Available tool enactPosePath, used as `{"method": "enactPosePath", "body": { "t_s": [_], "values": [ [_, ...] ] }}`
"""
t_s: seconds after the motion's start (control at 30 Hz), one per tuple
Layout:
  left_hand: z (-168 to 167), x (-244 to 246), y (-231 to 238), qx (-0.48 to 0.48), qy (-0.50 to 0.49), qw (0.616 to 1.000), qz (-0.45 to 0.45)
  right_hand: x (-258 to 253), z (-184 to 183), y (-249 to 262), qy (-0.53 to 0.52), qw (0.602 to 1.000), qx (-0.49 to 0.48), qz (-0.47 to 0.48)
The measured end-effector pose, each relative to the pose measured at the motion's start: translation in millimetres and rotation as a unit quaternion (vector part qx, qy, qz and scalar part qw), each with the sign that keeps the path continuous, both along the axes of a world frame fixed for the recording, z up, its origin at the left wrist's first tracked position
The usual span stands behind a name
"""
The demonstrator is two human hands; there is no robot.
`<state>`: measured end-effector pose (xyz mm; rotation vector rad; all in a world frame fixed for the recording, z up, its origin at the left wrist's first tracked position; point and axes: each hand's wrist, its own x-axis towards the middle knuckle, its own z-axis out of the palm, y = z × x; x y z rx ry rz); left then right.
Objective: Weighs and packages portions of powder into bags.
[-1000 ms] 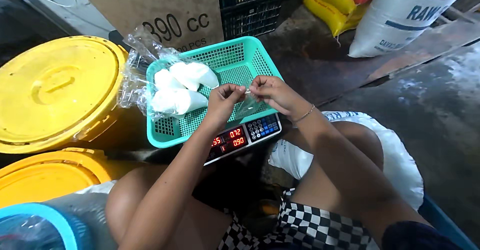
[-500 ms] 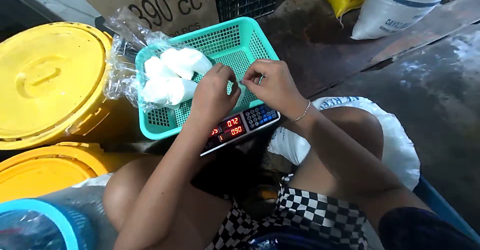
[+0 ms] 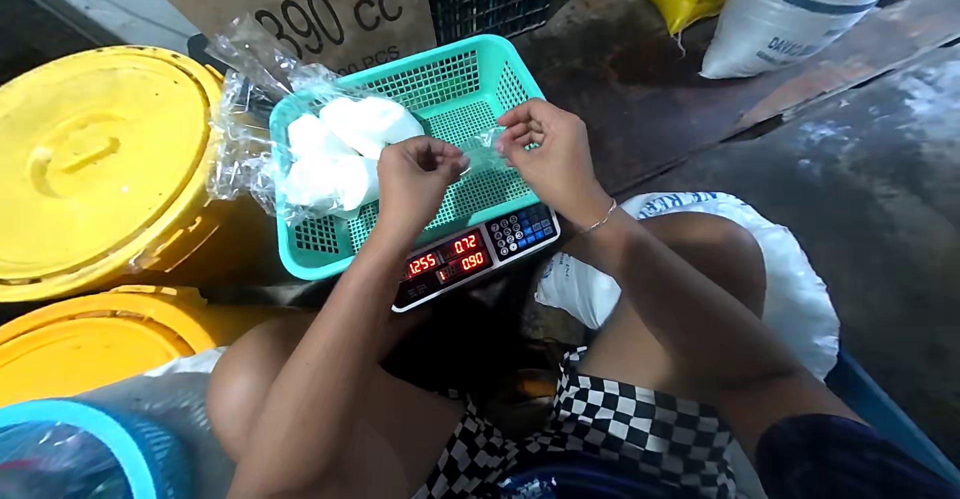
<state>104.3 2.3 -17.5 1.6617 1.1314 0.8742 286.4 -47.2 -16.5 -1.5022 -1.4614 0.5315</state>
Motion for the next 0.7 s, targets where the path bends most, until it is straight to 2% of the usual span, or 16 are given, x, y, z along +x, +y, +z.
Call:
{"method": "enactPosePath", "body": {
  "t_s": [0.03,0.07,0.1,0.17,0.23,0.27,0.33,0.4,0.43,0.53,0.63,0.7],
  "values": [
    [-1.9,1.0,2.3,-0.096,-0.107,0.99,-0.008,1.7,1.2,2.1,0.105,0.994,-0.032,0.015],
    [-1.5,1.4,4.6,-0.191,-0.198,0.961,-0.009,3.8,3.4,3.6,0.207,0.976,-0.065,0.027],
    [0.2,1.5,6.5,-0.263,-0.26,0.929,-0.008,6.2,6.1,4.2,0.286,0.952,-0.098,0.037],
    [3.0,0.7,8.4,-0.343,-0.337,0.877,-0.026,9.4,9.5,4.9,0.395,0.905,-0.145,0.061],
    [0.7,-3.1,10.2,-0.348,-0.383,0.852,-0.08,12.4,9.8,7.3,0.485,0.854,-0.171,0.079],
    [-1.9,-6.1,12.2,-0.335,-0.386,0.852,-0.113,14.0,9.2,9.2,0.527,0.828,-0.174,0.078],
    [-6.0,-9.8,16.8,-0.285,-0.335,0.88,-0.178,16.2,7.9,12.0,0.574,0.798,-0.163,0.078],
    [-7.9,-8.3,18.0,-0.209,-0.233,0.932,-0.182,16.8,3.4,12.8,0.565,0.803,-0.149,0.117],
    [-6.9,-4.7,15.9,-0.17,-0.187,0.956,-0.148,15.7,1.8,12.2,0.537,0.818,-0.147,0.146],
    [-5.1,6.5,8.2,-0.044,-0.025,0.998,-0.031,6.2,2.8,5.4,0.354,0.903,-0.143,0.197],
    [6.3,9.8,-4.9,0.082,0.166,0.983,-0.001,-7.3,7.1,-0.6,0.198,0.953,-0.138,0.182],
    [11.2,12.4,-11.0,0.136,0.241,0.961,0.008,-13.0,11.7,-4.1,0.096,0.977,-0.133,0.135]
  ]
}}
